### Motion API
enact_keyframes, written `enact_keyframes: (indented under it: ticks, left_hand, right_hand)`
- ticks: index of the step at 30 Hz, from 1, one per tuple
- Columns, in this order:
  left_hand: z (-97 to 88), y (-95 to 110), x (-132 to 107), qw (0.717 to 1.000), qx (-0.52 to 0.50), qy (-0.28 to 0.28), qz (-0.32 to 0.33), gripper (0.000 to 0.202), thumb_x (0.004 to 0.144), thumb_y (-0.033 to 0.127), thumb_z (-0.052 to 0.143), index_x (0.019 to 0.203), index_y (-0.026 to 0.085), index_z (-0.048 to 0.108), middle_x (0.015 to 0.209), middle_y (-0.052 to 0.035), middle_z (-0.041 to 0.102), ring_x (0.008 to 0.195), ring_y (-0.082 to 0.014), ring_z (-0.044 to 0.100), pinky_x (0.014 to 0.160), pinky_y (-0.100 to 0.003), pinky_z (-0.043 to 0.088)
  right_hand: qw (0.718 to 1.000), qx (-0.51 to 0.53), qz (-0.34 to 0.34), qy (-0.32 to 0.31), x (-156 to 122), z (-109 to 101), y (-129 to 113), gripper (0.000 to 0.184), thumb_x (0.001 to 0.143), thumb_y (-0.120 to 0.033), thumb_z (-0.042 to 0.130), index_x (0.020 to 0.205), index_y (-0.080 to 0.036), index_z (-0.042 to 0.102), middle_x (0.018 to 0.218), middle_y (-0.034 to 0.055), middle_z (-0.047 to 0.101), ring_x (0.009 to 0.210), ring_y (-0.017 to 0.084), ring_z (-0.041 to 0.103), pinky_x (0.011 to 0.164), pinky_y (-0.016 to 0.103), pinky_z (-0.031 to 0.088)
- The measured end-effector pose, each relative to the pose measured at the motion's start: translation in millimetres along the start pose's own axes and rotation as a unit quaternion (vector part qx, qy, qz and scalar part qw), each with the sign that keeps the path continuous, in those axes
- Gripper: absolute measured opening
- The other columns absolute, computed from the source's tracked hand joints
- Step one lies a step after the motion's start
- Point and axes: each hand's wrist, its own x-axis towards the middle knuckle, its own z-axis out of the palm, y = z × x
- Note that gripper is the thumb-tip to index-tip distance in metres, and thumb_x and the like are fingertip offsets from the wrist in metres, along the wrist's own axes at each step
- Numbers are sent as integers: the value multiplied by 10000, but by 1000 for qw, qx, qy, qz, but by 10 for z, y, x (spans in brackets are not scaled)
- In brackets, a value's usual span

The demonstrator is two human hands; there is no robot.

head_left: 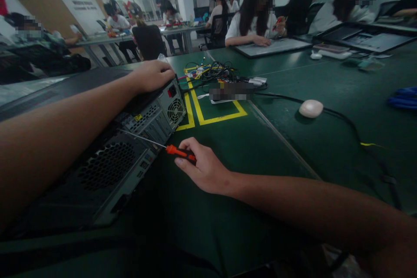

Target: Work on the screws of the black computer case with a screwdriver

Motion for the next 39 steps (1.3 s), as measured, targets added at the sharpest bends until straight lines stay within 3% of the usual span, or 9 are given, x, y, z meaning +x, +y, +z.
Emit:
enact_keyframes:
  ticks: [7, 14, 21, 32, 39]
  left_hand:
    - [-12, 9, -16, 1000, -1, 6, -6, 611, 982, 451, 329, 1278, 103, 733, 1322, -181, 720, 1209, -331, 657, 1053, -438, 481]
    - [-25, 32, -33, 1000, 1, 3, -4, 632, 985, 443, 325, 1296, 65, 723, 1332, -209, 709, 1221, -347, 655, 1057, -448, 481]
    - [-31, 73, -39, 1000, -3, 4, -13, 591, 991, 407, 343, 1267, 69, 741, 1282, -186, 727, 1197, -315, 657, 1050, -429, 484]
    - [-31, 49, -33, 1000, 5, 1, -6, 631, 987, 423, 322, 1294, 49, 726, 1319, -211, 712, 1225, -335, 653, 1058, -441, 482]
    - [-29, 66, -30, 1000, 9, 3, -10, 603, 995, 424, 316, 1263, 77, 731, 1295, -183, 719, 1207, -313, 655, 1054, -427, 486]
  right_hand:
    - [1000, 3, 7, -5, -1, -3, -25, 170, 1009, -353, 608, 1081, -223, 524, 909, -11, 589, 766, 167, 539, 754, 326, 424]
    - [1000, 1, 5, -9, -4, -8, -30, 169, 1017, -358, 589, 1085, -217, 524, 910, -7, 587, 751, 165, 536, 733, 322, 419]
    - [1000, -8, 6, 4, -2, 0, -25, 177, 1016, -385, 575, 1063, -217, 544, 876, -7, 595, 751, 169, 538, 733, 319, 424]
    - [999, -4, -35, 22, -8, 0, -15, 174, 1044, -366, 564, 1039, -195, 598, 900, 7, 610, 773, 167, 556, 765, 324, 435]
    - [998, -10, -60, 14, 7, 13, 30, 257, 1103, -358, 474, 1001, -182, 631, 902, 26, 617, 818, 171, 583, 774, 320, 441]
